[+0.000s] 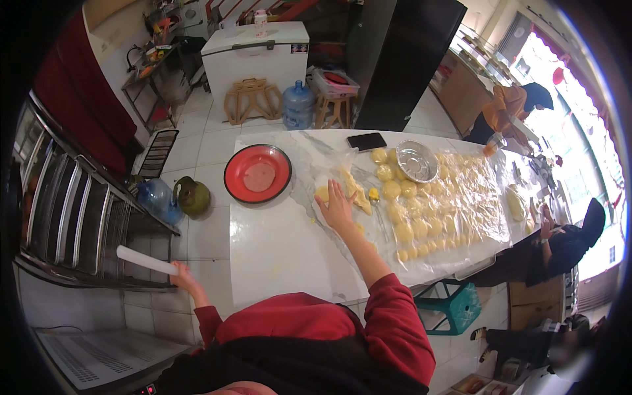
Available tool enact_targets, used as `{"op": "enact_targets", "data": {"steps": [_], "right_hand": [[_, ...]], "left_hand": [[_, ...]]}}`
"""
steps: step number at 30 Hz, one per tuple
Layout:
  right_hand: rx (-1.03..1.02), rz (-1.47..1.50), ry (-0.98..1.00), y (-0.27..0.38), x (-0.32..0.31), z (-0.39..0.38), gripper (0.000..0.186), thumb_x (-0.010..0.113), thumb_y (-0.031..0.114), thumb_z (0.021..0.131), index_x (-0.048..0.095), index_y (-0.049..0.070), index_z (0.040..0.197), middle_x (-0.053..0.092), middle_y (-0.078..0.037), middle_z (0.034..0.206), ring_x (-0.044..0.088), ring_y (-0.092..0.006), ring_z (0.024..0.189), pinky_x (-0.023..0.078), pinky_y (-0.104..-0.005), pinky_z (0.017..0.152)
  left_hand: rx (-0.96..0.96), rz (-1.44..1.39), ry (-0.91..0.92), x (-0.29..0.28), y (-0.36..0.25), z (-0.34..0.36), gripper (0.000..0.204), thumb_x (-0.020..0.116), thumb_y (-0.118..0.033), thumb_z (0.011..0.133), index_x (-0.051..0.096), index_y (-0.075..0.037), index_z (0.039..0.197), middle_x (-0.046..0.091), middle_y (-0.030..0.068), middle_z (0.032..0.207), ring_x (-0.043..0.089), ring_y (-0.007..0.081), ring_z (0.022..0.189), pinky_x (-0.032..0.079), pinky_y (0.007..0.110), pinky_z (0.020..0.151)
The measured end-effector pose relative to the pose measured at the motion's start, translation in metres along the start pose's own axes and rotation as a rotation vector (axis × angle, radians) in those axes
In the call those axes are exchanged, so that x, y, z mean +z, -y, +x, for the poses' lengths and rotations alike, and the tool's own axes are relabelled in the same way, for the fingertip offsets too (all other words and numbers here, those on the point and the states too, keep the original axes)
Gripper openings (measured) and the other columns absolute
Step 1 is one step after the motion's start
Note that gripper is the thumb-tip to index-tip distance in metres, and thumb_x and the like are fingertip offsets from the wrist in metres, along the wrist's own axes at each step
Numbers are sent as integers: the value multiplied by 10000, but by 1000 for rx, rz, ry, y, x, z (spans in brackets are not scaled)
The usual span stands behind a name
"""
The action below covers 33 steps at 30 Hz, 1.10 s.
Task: The person washes their hands in a sink, walks over to a work table, and flattens dough balls onto the tabletop using a small rolling pin and by hand.
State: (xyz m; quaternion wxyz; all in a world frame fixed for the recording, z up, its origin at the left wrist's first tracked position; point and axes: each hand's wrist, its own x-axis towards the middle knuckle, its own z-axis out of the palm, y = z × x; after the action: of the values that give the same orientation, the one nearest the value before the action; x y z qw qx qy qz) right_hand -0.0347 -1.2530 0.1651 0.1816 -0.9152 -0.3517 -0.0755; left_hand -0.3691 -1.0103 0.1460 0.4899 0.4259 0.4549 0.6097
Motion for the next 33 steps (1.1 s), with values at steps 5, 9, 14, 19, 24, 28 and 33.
{"op": "enact_targets", "data": {"steps": [5,9,14,19,24,28,33], "right_hand": [[-394,679,-41,94,-33,-5,242,655,96,668,574,50,891,562,-104,955,504,-269,900,366,-375,813],[-543,1165,288,228,-76,-47,456,674,151,674,444,21,1045,498,-131,948,490,-280,874,403,-352,763],[-515,1200,-35,276,-102,-55,571,638,114,700,325,37,1172,461,-132,952,440,-283,918,362,-353,828],[-392,1219,-95,283,-128,-37,439,476,45,796,303,54,1200,487,-171,929,458,-325,898,373,-384,792],[-317,1175,191,274,-179,-64,376,405,20,768,313,52,1131,517,-211,725,476,-385,726,351,-464,692],[-501,1284,174,277,-224,-112,456,451,60,745,278,44,1167,473,-204,874,470,-364,748,366,-407,745],[-544,1503,-225,243,-151,-86,511,534,129,768,234,14,1165,427,-109,945,447,-217,796,351,-324,773]], "left_hand": [[151,-159,82,128,-14,49,109,575,-95,717,535,-1,681,482,20,616,446,111,506,359,225,435],[516,42,345,239,-42,114,120,557,-93,690,515,-4,621,497,25,536,498,132,495,389,267,441],[628,390,559,323,-102,86,214,546,-154,593,587,20,712,588,170,628,584,308,609,442,363,589],[632,652,571,344,-125,71,329,512,-183,610,628,-48,888,605,202,826,574,351,827,448,397,724],[299,848,484,379,-87,89,357,538,-241,614,635,-52,901,613,171,914,575,327,894,452,367,771],[-207,439,144,392,-96,208,246,511,-219,648,610,-96,837,608,104,824,588,256,773,459,342,691],[-678,-480,109,449,-79,166,182,423,-247,697,558,-127,722,561,59,695,555,212,651,442,326,580]]}}
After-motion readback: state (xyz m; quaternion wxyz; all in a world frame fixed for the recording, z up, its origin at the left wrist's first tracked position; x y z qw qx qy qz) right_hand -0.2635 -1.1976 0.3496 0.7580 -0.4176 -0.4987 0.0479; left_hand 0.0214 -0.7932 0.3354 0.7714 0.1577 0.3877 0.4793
